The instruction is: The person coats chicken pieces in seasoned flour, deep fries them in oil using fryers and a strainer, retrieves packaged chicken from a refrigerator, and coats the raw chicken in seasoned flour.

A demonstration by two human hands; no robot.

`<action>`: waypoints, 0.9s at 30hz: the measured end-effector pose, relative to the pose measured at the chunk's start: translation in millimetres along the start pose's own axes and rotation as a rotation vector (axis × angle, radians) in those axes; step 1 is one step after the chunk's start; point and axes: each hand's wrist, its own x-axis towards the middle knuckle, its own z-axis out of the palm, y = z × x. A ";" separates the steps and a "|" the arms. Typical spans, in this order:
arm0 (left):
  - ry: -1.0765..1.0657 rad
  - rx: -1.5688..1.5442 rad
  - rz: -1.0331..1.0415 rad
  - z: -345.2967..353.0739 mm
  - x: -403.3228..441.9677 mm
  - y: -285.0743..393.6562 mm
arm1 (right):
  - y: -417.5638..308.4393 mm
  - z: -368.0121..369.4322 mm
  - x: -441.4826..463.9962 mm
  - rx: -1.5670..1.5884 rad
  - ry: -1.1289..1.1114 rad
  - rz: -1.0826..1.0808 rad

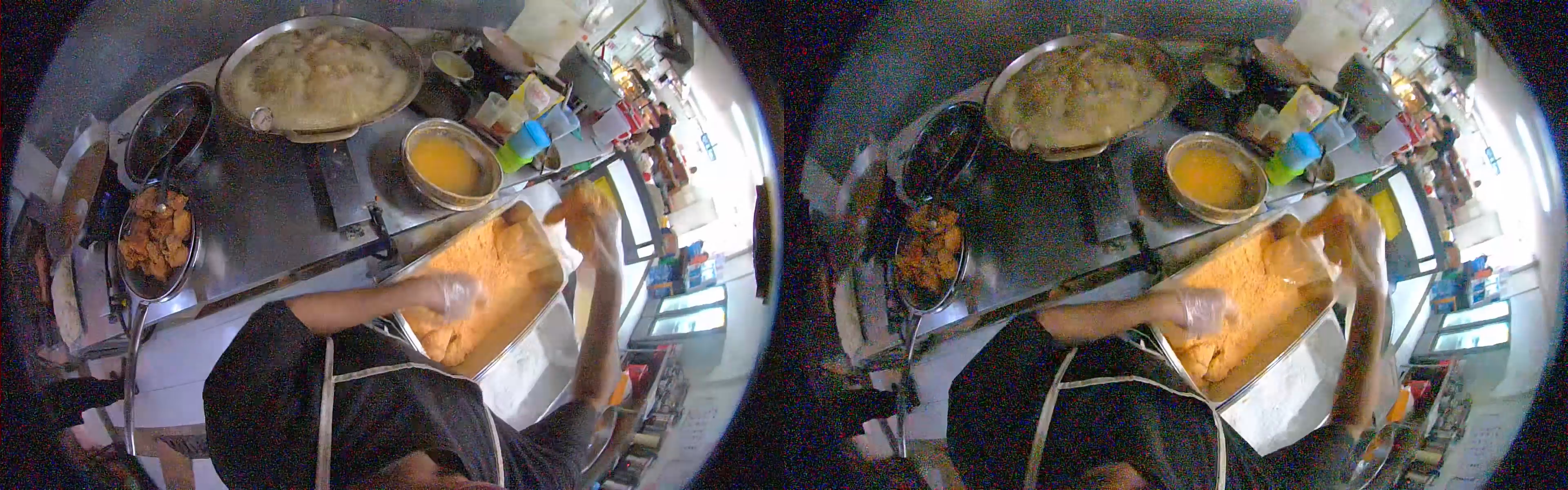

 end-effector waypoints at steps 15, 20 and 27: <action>0.401 -0.414 0.089 22.6 -69.9 -35.2 | -44.5 256.4 377.2 0.313 -0.295 -0.549; 0.298 -1.074 -0.011 19.4 -105.3 -48.2 | 4.7 315.6 482.3 -0.852 -0.259 -0.815; 0.069 -0.554 -0.482 -55.7 -97.6 41.7 | -15.4 254.1 483.9 -0.574 -0.199 -0.584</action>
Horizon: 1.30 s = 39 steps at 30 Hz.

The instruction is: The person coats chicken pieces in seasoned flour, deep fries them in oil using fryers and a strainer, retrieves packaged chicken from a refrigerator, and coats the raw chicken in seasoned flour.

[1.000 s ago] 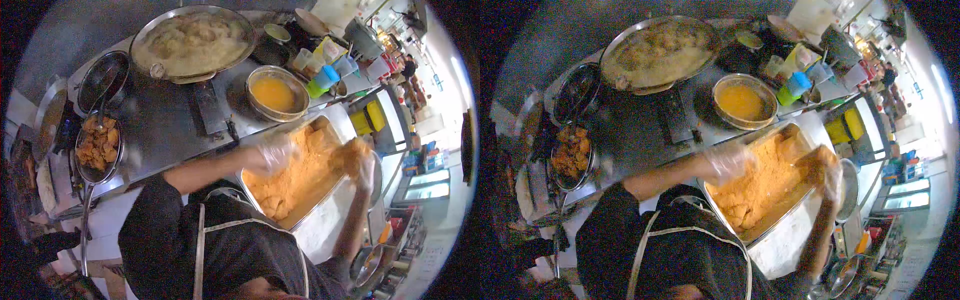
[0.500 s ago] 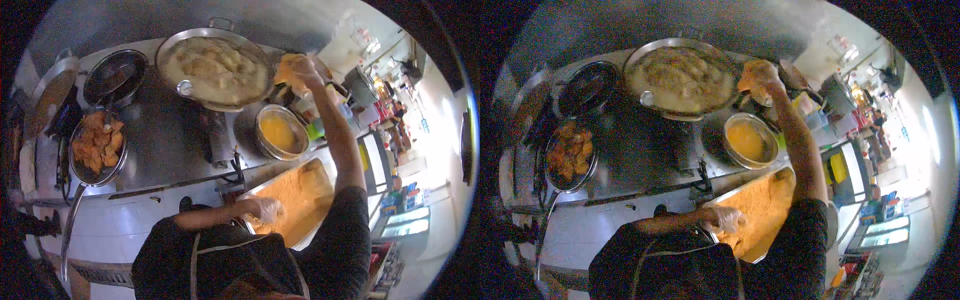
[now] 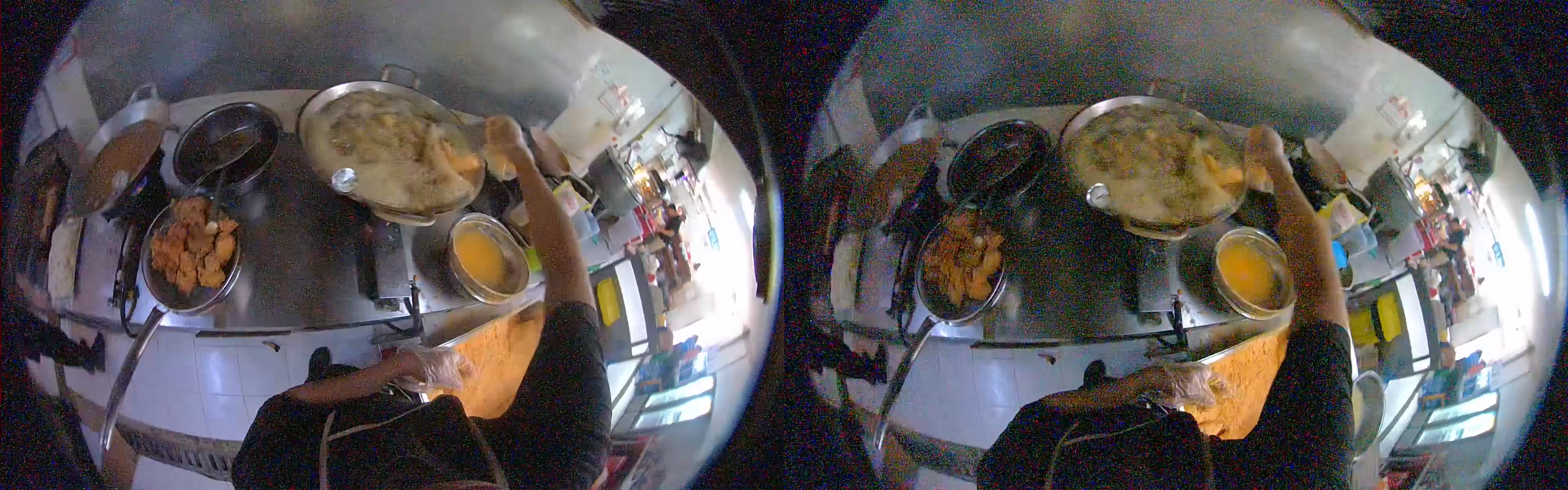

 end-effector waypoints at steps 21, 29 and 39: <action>-0.396 -0.284 0.175 51.0 120.8 -202.6 | -143.3 136.8 -751.6 -0.080 -0.451 0.391; -0.314 -0.382 -0.648 60.4 120.7 -179.3 | -232.0 152.2 -716.0 0.453 -0.598 0.782; -0.043 -1.034 -0.508 121.3 138.8 -179.6 | -285.5 76.9 -699.1 1.824 0.229 1.584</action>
